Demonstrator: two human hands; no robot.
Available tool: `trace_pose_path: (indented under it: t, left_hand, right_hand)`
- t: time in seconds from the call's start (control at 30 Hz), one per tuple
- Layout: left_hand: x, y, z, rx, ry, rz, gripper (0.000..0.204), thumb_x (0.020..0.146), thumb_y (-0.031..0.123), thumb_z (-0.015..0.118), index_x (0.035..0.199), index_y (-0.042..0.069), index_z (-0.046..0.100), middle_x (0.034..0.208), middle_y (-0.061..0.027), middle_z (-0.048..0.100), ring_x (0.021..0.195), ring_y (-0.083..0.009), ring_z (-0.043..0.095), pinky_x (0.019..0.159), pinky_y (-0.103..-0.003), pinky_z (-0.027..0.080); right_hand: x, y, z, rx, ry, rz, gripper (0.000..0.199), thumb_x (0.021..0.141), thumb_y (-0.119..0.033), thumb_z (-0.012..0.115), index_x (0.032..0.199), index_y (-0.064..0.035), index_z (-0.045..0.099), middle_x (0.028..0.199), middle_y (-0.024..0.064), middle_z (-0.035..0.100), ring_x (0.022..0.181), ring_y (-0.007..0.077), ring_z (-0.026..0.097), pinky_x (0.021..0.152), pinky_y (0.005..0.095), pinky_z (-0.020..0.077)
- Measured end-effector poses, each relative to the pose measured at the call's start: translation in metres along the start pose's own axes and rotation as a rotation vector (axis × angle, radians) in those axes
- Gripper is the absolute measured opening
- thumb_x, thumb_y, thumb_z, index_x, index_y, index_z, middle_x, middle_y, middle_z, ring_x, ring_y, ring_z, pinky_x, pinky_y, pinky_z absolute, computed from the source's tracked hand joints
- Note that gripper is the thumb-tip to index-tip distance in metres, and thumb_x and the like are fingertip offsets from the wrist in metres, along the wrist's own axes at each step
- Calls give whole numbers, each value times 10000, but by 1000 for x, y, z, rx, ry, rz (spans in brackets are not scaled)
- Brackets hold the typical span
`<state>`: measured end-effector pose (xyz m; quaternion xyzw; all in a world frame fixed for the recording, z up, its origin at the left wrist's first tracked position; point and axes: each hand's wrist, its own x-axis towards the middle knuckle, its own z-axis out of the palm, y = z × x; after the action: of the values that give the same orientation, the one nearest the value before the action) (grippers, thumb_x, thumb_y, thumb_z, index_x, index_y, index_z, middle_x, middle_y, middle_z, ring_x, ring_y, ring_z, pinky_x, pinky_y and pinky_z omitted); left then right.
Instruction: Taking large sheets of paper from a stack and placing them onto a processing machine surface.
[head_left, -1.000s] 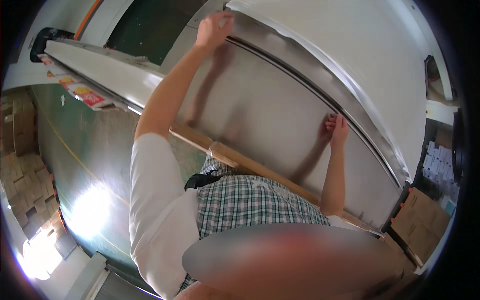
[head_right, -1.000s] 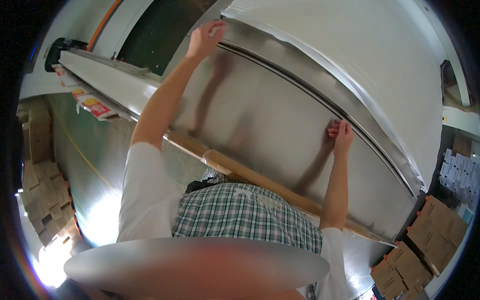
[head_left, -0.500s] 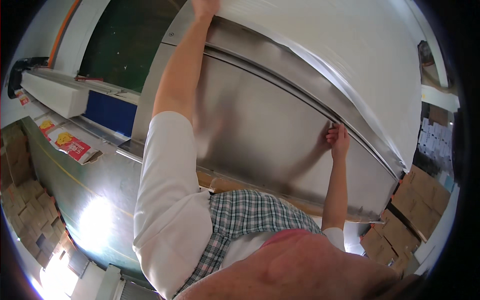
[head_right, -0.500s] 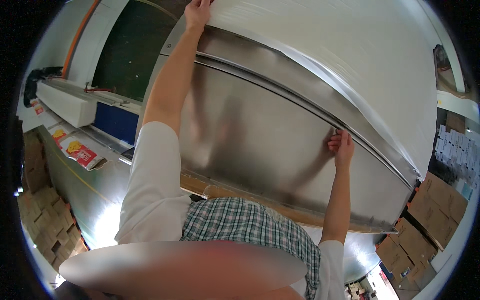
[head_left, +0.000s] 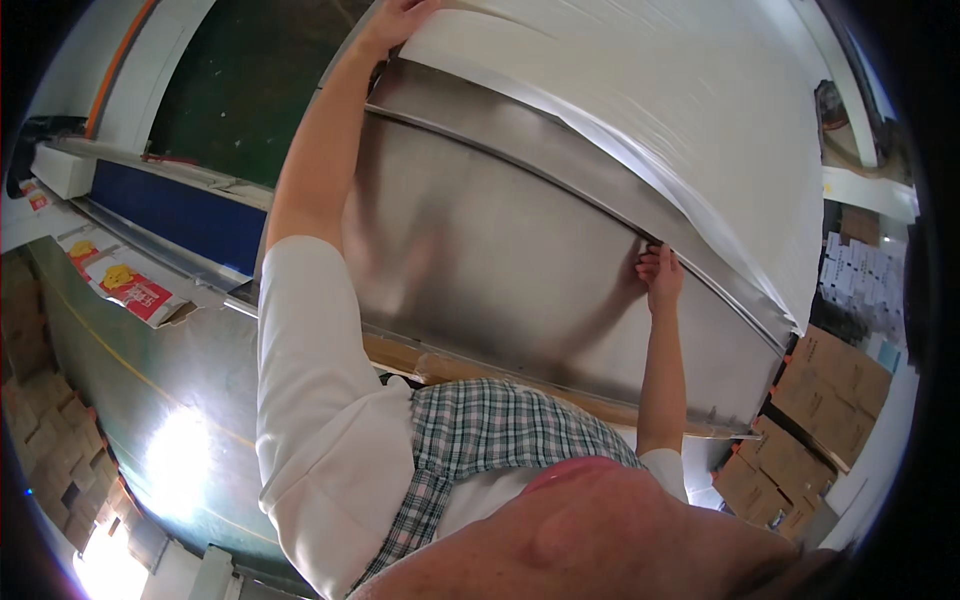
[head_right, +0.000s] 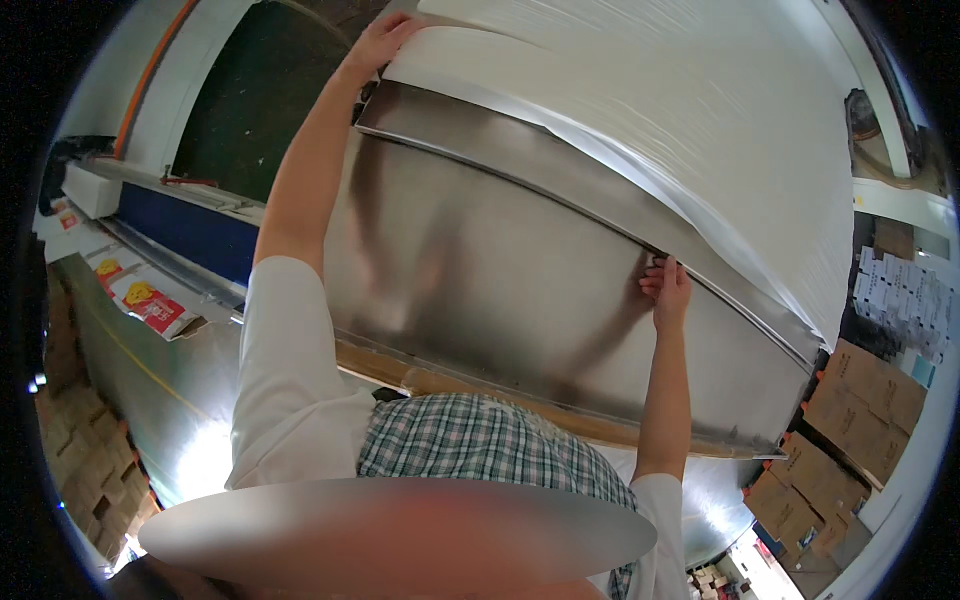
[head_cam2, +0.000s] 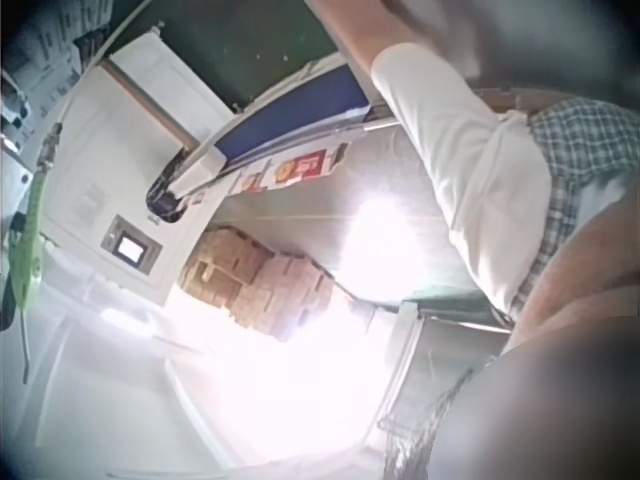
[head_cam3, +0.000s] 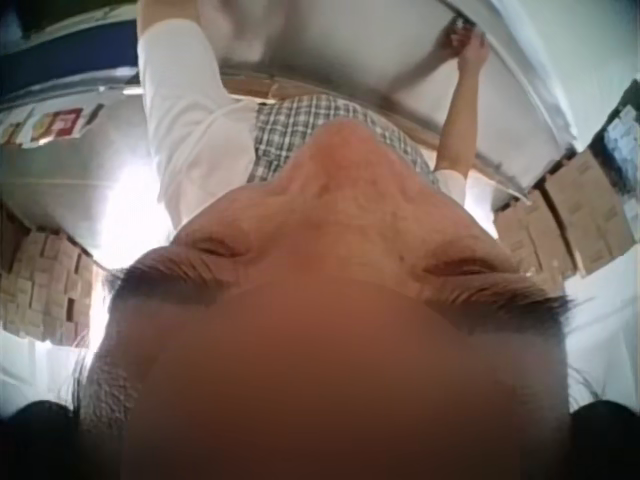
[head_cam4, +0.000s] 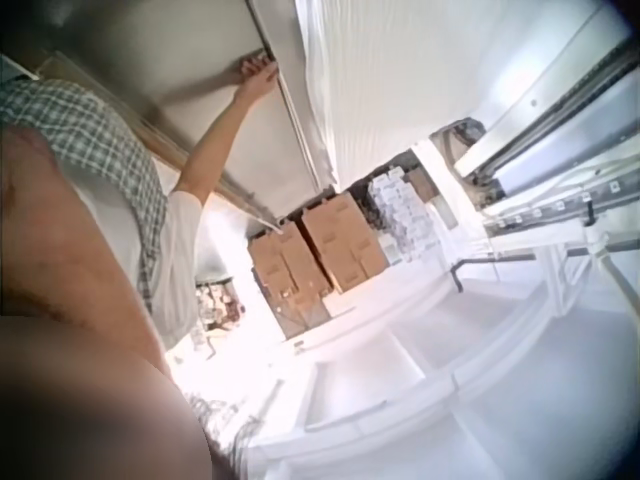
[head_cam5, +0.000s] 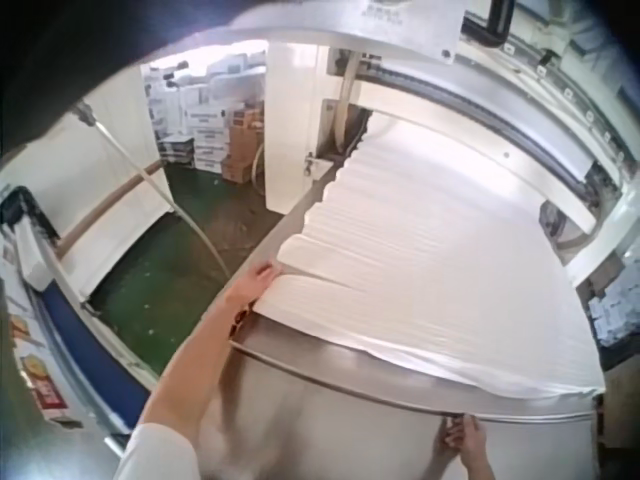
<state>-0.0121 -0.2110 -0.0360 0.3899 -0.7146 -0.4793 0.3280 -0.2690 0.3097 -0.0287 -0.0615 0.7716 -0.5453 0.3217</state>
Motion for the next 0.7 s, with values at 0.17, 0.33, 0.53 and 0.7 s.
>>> trace_pose_path:
  t: [0.17, 0.33, 0.53, 0.7]
  left_hand:
    - [-15, 108, 38, 722, -477, 237, 325, 811, 298, 571, 951, 5, 587, 891, -143, 607, 824, -268, 583, 749, -364, 449]
    - [-22, 117, 111, 730, -697, 325, 670, 611, 441, 679, 1153, 82, 519, 1134, -153, 546, 1019, -297, 531, 861, -407, 411]
    - [-74, 137, 130, 1082, -653, 461, 962, 515, 541, 714, 1277, 83, 346, 1264, -144, 423, 1217, -307, 342, 933, -567, 258]
    - [-92, 124, 130, 991, -578, 480, 843, 532, 416, 742, 1241, 121, 394, 1272, -110, 418, 1219, -304, 340, 972, -589, 222]
  right_hand:
    - [-8, 2, -12, -156, 33, -22, 310, 869, -317, 526, 932, -13, 543, 737, 74, 582, 571, 144, 571, 506, 235, 476]
    - [-23, -32, 42, -293, -313, -35, 260, 885, -270, 499, 943, -23, 556, 770, 60, 598, 614, 123, 575, 549, 228, 465]
    - [12, -119, 132, -433, -322, -875, 197, 854, -166, 517, 939, 4, 570, 861, 146, 606, 780, 249, 601, 683, 318, 455]
    - [48, -155, 212, -650, -331, -1218, 231, 856, -153, 477, 1044, -33, 539, 974, 167, 590, 915, 331, 555, 773, 402, 441]
